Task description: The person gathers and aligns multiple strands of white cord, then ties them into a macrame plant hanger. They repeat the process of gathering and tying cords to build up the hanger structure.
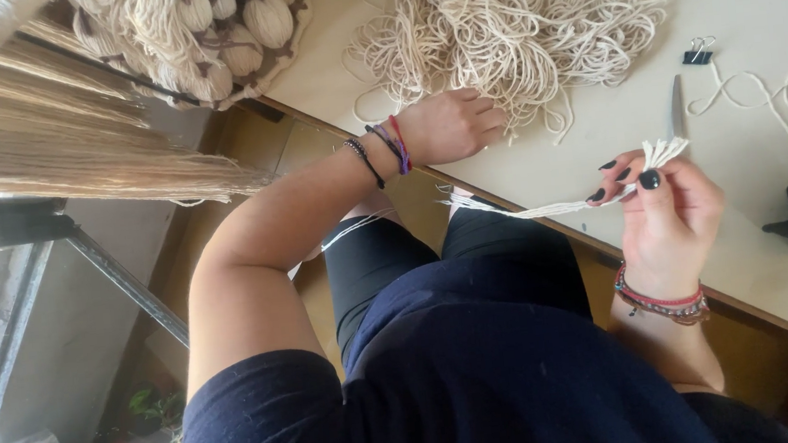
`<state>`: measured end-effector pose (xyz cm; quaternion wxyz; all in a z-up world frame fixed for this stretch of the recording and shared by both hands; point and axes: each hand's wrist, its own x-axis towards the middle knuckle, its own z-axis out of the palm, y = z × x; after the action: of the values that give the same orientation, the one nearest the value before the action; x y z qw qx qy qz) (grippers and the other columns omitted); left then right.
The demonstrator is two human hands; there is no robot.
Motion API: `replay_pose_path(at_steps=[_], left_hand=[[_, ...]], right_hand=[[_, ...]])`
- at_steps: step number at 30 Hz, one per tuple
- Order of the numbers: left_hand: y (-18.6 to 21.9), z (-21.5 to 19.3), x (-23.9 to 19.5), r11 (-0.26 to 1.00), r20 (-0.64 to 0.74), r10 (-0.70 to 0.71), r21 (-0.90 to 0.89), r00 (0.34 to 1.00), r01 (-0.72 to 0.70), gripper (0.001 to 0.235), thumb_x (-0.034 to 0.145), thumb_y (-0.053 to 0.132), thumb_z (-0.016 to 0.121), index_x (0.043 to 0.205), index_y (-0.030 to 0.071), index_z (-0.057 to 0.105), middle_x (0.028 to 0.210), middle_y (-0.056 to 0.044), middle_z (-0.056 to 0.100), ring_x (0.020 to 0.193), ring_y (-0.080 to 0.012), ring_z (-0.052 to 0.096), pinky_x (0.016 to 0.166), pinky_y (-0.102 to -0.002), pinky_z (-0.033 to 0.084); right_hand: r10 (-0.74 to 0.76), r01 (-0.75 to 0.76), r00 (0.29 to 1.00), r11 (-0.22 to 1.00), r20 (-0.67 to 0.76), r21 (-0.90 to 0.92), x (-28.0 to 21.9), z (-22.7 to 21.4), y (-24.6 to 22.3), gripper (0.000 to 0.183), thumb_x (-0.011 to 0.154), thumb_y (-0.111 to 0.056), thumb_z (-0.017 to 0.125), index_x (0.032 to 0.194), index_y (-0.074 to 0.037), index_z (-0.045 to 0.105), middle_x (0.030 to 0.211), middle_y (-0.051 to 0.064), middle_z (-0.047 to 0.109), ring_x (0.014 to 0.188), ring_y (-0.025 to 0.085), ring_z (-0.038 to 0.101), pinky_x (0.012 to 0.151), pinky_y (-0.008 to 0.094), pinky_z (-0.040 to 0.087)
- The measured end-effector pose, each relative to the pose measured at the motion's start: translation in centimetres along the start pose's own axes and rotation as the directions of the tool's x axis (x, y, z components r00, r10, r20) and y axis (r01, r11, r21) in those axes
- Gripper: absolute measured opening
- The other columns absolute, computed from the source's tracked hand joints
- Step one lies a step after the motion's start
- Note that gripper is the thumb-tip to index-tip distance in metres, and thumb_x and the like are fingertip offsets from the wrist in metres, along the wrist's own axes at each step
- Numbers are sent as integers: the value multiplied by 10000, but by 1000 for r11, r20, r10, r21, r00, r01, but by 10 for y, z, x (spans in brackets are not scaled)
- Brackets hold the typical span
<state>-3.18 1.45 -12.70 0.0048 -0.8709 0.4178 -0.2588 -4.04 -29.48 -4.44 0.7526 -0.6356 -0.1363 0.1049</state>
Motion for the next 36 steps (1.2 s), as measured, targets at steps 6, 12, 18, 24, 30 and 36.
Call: replay_pose_path(at_steps=[6,12,18,24,30,36], left_hand=[[6,-26,15,838,-17,-403,-409,915,361,86,939,117,695,945,138,612,1012,-59,601,929,-243,602,769,-382,478],[-14,-114,80,572,-240,-706,-748,666,337,112,948,-12,663,1000,81,697,1375,-70,474,1290,-241,529,1107,-439,514],[-22,-176,125,467,-217,-808,-802,548,372,80,983,132,656,1037,118,713,1388,-53,526,1360,-223,521,1193,-452,484],[-36,-188,136,422,-191,-848,-808,495,411,106,946,85,654,1013,139,716,1379,-31,544,1361,-209,526,1215,-422,434],[-39,-182,135,407,-196,-860,-821,470,401,100,985,130,632,1030,146,720,1368,-9,560,1362,-194,529,1199,-410,465],[-40,-171,134,423,-179,-844,-802,506,422,88,973,158,650,1033,168,713,1367,-19,563,1338,-206,555,1165,-408,469]], right_hand=[[-22,23,999,998,25,-54,11,11,-2,238,1105,-183,563,1048,45,602,990,216,602,821,247,617,709,361,627],[-169,169,985,985,-21,-12,65,38,-16,212,1108,-185,547,1087,22,591,1127,244,682,990,331,740,811,370,655],[-447,446,895,893,-1,66,111,94,-62,269,1106,-211,576,965,18,583,1033,189,687,959,291,731,861,398,684],[-454,454,891,891,-15,7,128,111,-62,307,1092,-257,648,906,-22,581,788,14,519,740,118,440,681,304,349],[-418,422,902,906,107,-19,120,111,-77,396,1117,-275,615,867,23,545,697,123,519,637,201,507,624,341,424],[-435,462,880,877,192,-130,119,99,-75,424,1130,-330,606,914,34,583,765,74,470,719,165,427,677,324,362]])
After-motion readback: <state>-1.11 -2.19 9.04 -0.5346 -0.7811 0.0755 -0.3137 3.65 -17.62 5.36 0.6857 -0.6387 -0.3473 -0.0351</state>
